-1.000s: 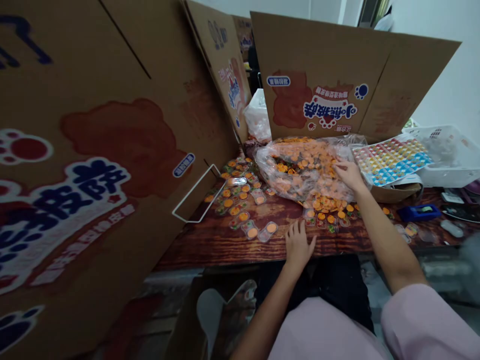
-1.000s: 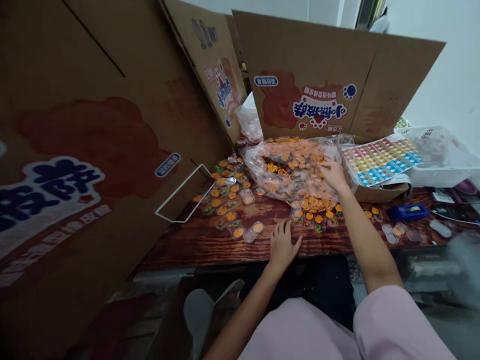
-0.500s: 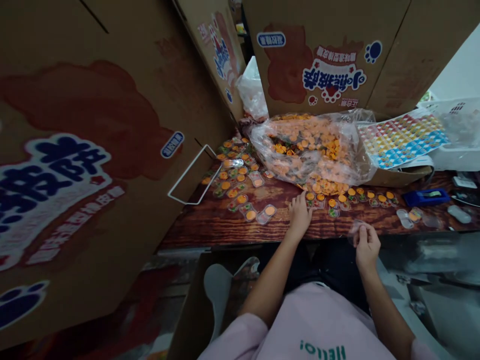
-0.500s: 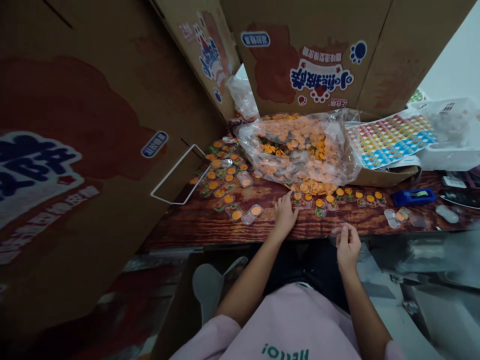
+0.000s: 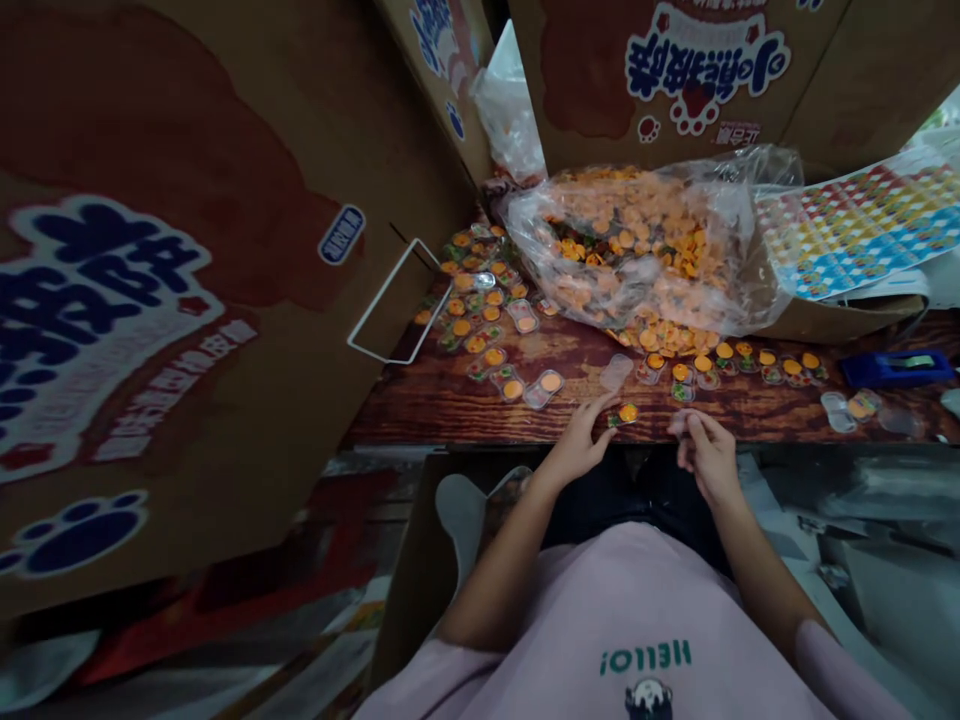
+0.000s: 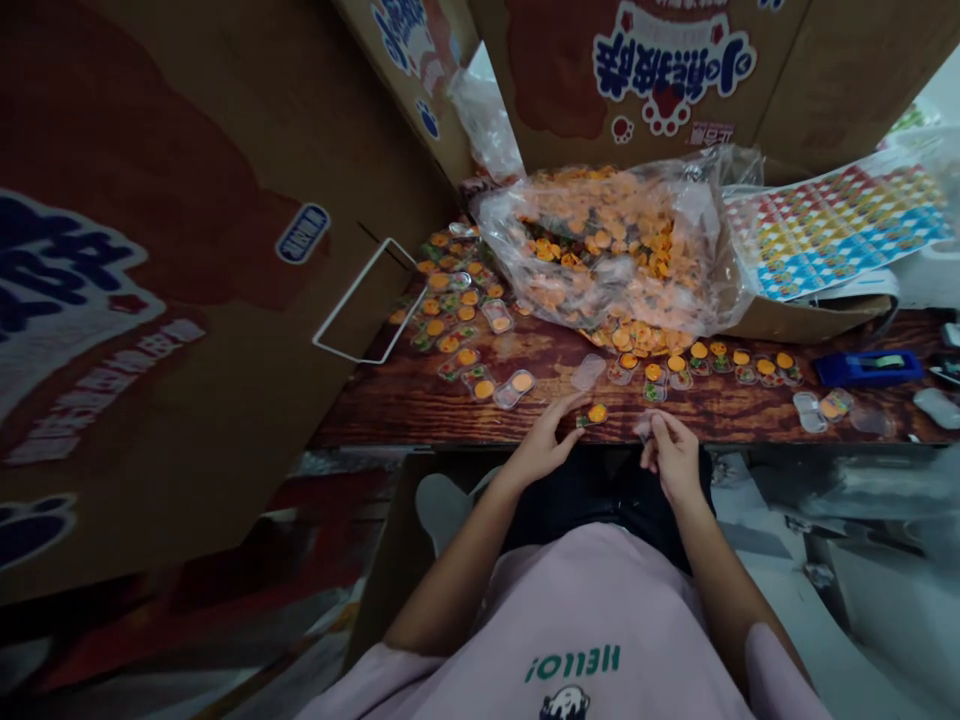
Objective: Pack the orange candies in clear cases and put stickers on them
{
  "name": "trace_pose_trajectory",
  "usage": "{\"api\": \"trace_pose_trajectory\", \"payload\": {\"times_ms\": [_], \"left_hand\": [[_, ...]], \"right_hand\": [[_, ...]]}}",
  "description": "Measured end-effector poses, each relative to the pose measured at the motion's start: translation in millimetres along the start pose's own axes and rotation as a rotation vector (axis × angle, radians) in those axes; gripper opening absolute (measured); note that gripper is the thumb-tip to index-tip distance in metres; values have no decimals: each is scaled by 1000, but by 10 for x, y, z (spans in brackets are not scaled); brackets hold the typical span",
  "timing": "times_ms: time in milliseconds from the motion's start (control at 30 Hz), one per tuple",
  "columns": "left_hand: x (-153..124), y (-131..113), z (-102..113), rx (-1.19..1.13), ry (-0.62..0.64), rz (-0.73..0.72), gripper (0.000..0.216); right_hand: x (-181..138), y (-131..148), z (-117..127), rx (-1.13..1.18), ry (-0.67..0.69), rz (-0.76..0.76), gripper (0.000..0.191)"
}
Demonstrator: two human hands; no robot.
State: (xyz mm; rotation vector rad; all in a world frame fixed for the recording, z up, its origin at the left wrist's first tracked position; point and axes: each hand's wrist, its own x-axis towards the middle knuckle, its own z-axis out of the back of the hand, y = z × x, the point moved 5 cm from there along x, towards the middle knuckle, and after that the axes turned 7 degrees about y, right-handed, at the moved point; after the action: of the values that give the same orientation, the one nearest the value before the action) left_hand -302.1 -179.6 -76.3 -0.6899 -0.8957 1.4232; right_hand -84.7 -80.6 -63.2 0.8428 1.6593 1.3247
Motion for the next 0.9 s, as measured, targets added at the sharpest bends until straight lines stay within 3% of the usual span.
{"api": "trace_pose_trajectory", "payload": {"times_ms": [200,333,467,567,733,900], "left_hand": [[137,-66,-104,5,33,-67,73],[131,36,-146,-104,9,-65,74],[111,121,-176,-202,-48,-17,75],[98,106,-170,-160,-88,0,68],[73,7,-176,7,-72,-35,47],[29,-44,-180,216,-62,-16,33]], "right_hand": [[357,109,-287,-716,104,504,34],[563,91,-510,-1038,268,638,35],[563,37,-724,-1097,454,676,32],[445,-25,-754,-1031,576,669,38],[265,-52,-564,-953,564,659,38],[77,-41,-404,-1118,435,650,31]]}}
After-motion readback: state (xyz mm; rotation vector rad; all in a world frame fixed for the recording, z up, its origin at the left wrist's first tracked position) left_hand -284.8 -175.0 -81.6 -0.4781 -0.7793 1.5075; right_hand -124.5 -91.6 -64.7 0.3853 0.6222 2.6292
